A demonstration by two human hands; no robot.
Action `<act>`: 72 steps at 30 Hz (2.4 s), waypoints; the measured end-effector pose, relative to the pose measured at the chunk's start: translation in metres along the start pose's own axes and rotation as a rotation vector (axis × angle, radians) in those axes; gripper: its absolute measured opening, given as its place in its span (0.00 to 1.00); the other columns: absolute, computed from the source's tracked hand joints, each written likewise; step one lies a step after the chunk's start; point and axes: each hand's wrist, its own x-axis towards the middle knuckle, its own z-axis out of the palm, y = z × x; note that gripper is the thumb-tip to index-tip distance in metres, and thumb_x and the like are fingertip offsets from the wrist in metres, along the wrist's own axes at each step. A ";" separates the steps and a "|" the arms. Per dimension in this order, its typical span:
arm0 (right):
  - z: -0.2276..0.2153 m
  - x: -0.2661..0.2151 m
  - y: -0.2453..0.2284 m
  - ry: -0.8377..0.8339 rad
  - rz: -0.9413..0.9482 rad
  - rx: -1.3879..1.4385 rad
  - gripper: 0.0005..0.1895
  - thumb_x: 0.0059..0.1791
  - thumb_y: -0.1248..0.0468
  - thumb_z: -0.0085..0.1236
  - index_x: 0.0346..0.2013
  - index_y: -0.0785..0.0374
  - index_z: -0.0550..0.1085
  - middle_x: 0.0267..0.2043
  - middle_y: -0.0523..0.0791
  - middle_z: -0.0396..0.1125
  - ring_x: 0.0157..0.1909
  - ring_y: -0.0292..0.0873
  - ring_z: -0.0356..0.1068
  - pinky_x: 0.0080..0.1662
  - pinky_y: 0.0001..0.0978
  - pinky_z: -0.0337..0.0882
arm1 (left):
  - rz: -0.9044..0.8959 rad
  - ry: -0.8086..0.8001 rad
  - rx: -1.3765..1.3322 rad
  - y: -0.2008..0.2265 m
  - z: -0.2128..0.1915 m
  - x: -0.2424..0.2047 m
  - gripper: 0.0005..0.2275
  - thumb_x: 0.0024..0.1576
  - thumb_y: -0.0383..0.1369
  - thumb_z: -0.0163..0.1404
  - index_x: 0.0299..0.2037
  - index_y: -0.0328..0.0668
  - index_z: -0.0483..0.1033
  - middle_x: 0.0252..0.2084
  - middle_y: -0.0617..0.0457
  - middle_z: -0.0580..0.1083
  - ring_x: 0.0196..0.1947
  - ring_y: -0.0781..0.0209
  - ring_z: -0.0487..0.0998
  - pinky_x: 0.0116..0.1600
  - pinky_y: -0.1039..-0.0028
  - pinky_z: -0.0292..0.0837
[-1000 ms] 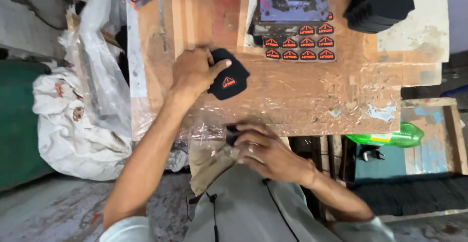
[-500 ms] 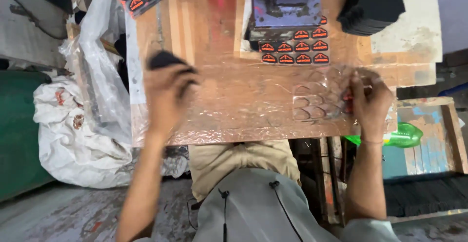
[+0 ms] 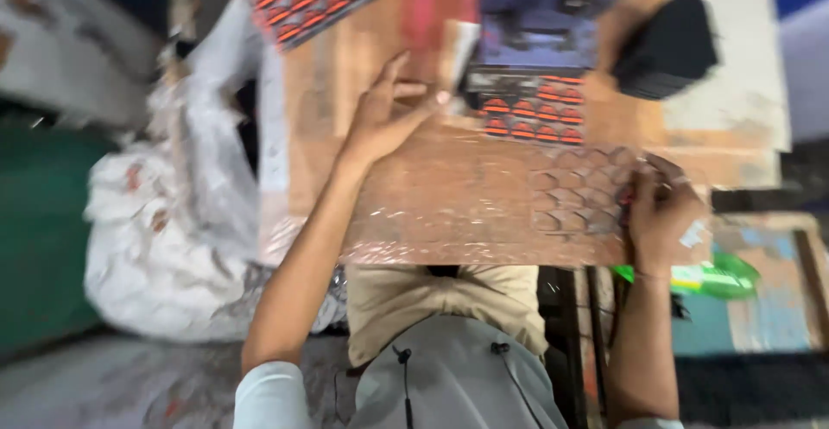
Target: The person assembles small, triangular mouse pads by placing them into a clear plastic sheet with cutouts. They then place a black fabric piece on top of the plastic sheet and press down to secure the items. The person repeats this process multiple times, stacking the completed assemblies on the table.
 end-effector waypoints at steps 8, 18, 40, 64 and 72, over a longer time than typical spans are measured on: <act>-0.046 0.037 -0.033 0.091 -0.173 -0.444 0.16 0.56 0.64 0.64 0.57 0.67 0.76 0.50 0.54 0.71 0.53 0.56 0.70 0.55 0.47 0.68 | 0.106 -0.099 -0.455 0.012 0.096 0.047 0.41 0.48 0.29 0.68 0.69 0.34 0.55 0.51 0.46 0.80 0.50 0.57 0.84 0.54 0.69 0.81; -0.036 0.165 -0.012 -0.262 -0.464 -0.420 0.18 0.48 0.65 0.70 0.53 0.64 0.80 0.57 0.53 0.74 0.55 0.56 0.73 0.58 0.43 0.72 | -0.181 -0.058 -0.141 0.017 -0.022 -0.074 0.25 0.54 0.27 0.63 0.62 0.32 0.71 0.50 0.49 0.78 0.50 0.61 0.77 0.55 0.72 0.73; 0.103 0.041 -0.091 -0.508 -0.621 -0.451 0.44 0.53 0.39 0.51 0.70 0.72 0.62 0.76 0.55 0.52 0.80 0.60 0.42 0.75 0.62 0.38 | 0.363 -0.069 0.607 0.028 0.050 -0.026 0.35 0.60 0.46 0.55 0.71 0.28 0.61 0.72 0.31 0.60 0.71 0.30 0.58 0.72 0.44 0.50; -0.137 -0.060 0.014 0.042 0.290 -0.479 0.11 0.60 0.63 0.65 0.43 0.72 0.81 0.32 0.52 0.75 0.30 0.38 0.72 0.34 0.33 0.69 | 0.367 -0.149 0.591 0.027 0.051 -0.039 0.29 0.62 0.46 0.51 0.69 0.36 0.65 0.73 0.46 0.63 0.73 0.38 0.56 0.75 0.43 0.46; -0.014 0.016 -0.220 -0.440 -0.202 0.208 0.10 0.48 0.66 0.66 0.44 0.63 0.82 0.26 0.42 0.74 0.24 0.34 0.72 0.26 0.25 0.64 | 0.371 -0.139 0.604 0.025 0.052 -0.045 0.27 0.64 0.46 0.50 0.71 0.45 0.67 0.75 0.47 0.60 0.75 0.40 0.54 0.76 0.43 0.44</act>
